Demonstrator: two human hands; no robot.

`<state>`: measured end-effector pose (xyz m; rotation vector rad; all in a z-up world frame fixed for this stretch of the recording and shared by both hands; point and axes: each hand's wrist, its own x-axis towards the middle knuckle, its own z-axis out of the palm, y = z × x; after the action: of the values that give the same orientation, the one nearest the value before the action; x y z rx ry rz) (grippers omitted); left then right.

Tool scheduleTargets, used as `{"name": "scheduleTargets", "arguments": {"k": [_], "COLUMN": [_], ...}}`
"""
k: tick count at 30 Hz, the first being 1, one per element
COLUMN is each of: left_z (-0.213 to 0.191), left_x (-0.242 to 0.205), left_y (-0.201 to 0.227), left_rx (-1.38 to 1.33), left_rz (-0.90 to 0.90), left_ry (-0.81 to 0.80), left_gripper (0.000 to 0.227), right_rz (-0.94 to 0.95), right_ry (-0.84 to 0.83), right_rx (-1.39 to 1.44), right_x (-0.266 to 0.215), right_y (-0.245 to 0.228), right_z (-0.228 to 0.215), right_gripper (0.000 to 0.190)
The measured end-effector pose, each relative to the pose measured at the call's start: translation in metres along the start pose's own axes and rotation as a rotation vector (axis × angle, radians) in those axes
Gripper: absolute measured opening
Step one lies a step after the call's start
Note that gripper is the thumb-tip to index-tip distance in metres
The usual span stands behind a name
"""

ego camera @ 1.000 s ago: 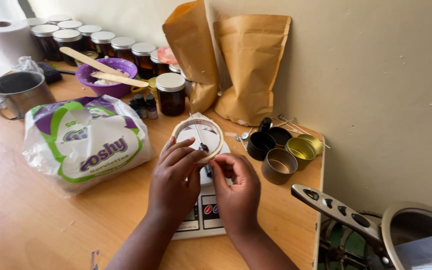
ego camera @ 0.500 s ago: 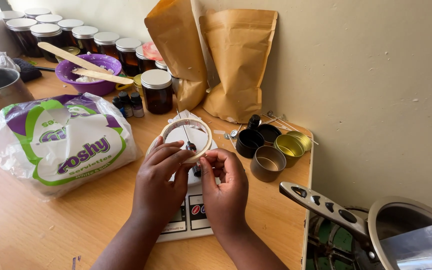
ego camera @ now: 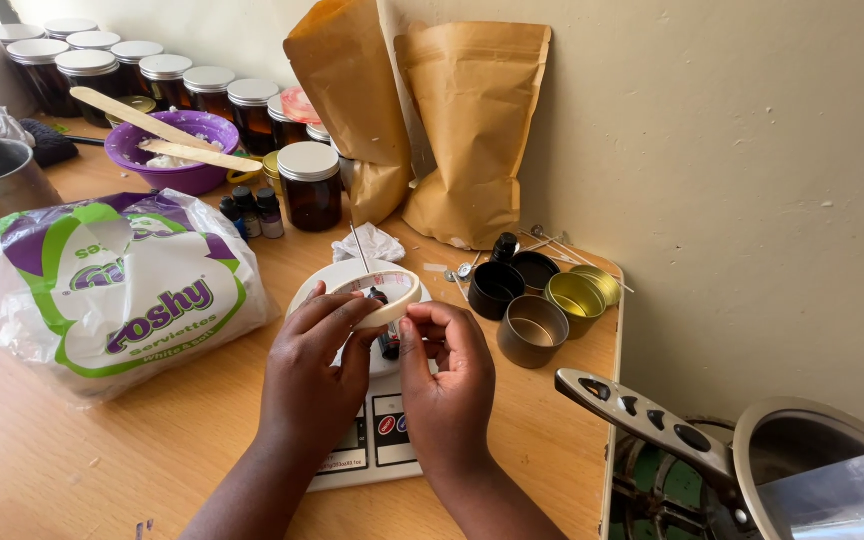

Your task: Preparing candle wicks by applying adhesive tape and placing them into metal tins

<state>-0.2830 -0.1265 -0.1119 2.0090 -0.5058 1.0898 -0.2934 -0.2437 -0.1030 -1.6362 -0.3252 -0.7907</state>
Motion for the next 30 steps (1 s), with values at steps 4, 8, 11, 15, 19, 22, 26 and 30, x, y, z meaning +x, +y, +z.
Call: {"name": "scheduleTargets", "arguments": {"k": [4,8,11,15,19,22,26,30], "left_z": [0.0,0.0,0.001,0.001,0.001,0.002,0.004,0.006], "left_x": [0.001,0.002,0.001,0.001,0.0,0.0,0.001,-0.002], "left_y": [0.001,0.002,0.002,0.001,0.002,0.002,0.006,0.004], "left_rx": [0.002,-0.007,-0.009,-0.036,-0.044,-0.028,-0.049,-0.038], "left_rz": [0.014,0.002,-0.015,-0.005,-0.021,-0.047,-0.069,-0.08], "left_ry": [0.009,0.002,0.007,0.012,0.025,0.046,0.057,0.069], "left_gripper": [0.027,0.017,0.018,0.02,0.026,0.018,0.018,0.019], "right_rz": [-0.038,0.047,0.065,0.065,0.057,0.276,0.287,0.138], "right_ry": [-0.035,-0.053,-0.074,-0.092,-0.083,-0.013,0.016,-0.059], "right_rx": [-0.008,0.055,0.121,0.127,0.178,0.256,0.28,0.228], "right_x": [-0.001,-0.002,-0.003,-0.001,-0.001,-0.004,-0.005,-0.004], "right_y": [0.002,0.008,0.008,0.008,0.006,0.013,0.013,0.002], "right_z": [0.001,0.004,0.004,0.003,0.004,0.007,0.009,0.006], "right_gripper": [0.008,0.005,0.002,0.002,0.003,0.005,0.003,0.005]}}
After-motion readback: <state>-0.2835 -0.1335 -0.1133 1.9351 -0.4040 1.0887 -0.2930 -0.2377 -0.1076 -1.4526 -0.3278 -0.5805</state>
